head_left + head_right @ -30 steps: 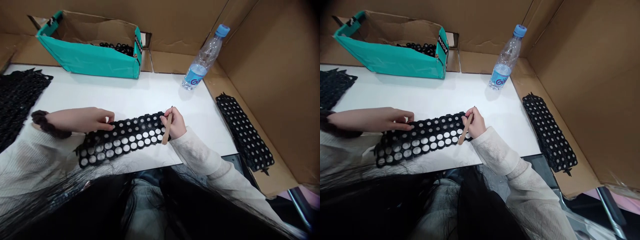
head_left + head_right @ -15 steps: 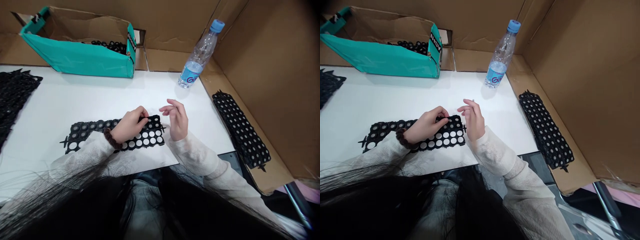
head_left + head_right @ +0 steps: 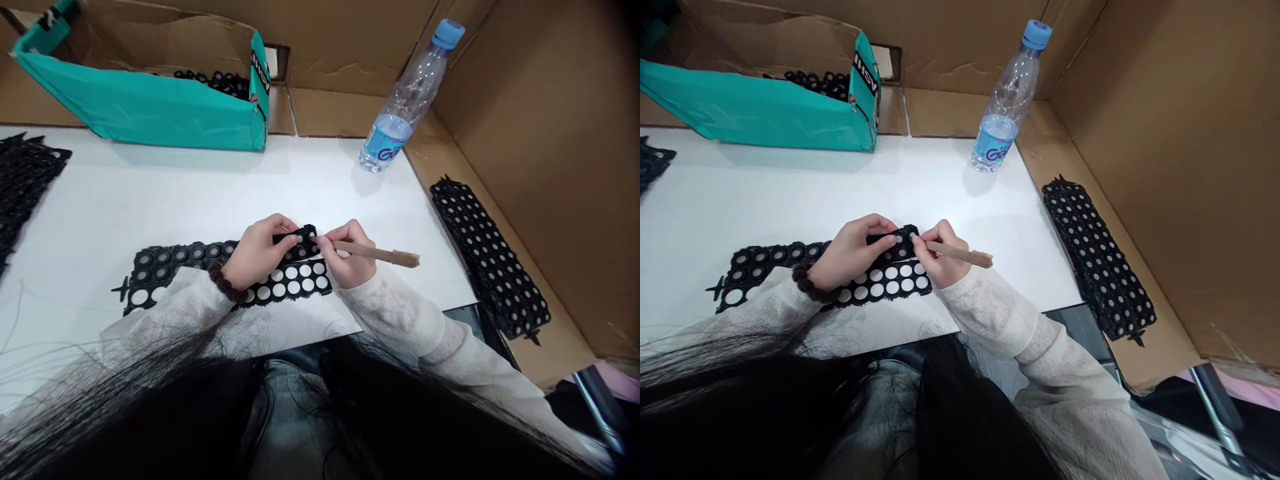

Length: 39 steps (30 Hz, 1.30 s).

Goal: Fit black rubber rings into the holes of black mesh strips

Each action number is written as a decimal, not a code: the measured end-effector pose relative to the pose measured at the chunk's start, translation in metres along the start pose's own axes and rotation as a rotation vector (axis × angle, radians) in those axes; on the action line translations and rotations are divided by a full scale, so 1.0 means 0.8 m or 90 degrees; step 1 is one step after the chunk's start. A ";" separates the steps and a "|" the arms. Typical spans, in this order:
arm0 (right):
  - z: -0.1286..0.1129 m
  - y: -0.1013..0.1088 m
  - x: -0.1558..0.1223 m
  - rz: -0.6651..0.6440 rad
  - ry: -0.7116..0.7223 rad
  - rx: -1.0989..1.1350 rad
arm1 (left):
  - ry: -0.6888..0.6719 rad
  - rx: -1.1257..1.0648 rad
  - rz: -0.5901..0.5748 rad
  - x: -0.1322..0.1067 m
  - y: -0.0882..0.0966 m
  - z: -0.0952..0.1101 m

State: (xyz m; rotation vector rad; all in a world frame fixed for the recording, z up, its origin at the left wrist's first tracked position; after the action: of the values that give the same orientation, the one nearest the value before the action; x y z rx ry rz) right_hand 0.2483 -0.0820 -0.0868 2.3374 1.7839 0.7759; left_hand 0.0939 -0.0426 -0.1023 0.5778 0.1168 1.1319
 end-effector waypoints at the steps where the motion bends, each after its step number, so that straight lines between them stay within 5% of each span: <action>1: 0.000 0.000 0.000 -0.001 0.004 0.001 | 0.006 -0.005 0.005 0.000 0.000 -0.001; 24: -0.002 -0.001 -0.007 -0.015 0.038 0.051 | 0.030 -0.037 0.027 -0.001 0.005 0.001; 39: -0.016 -0.028 -0.006 -0.054 0.156 -0.136 | -0.016 0.002 -0.007 -0.004 -0.001 0.008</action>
State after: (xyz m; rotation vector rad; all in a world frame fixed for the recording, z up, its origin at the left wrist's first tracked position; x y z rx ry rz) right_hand 0.2221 -0.0822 -0.0855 2.0921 1.7729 1.2190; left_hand 0.0953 -0.0481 -0.0979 0.5925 0.1003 1.1138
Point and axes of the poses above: each hand's wrist, its own x-axis towards the middle knuckle, its own y-axis out of the back of the hand, z = x × y, the point moved 7 cm from there along x, towards the middle knuckle, and after that the axes turned 11 degrees about -y, right-handed, at the moved point
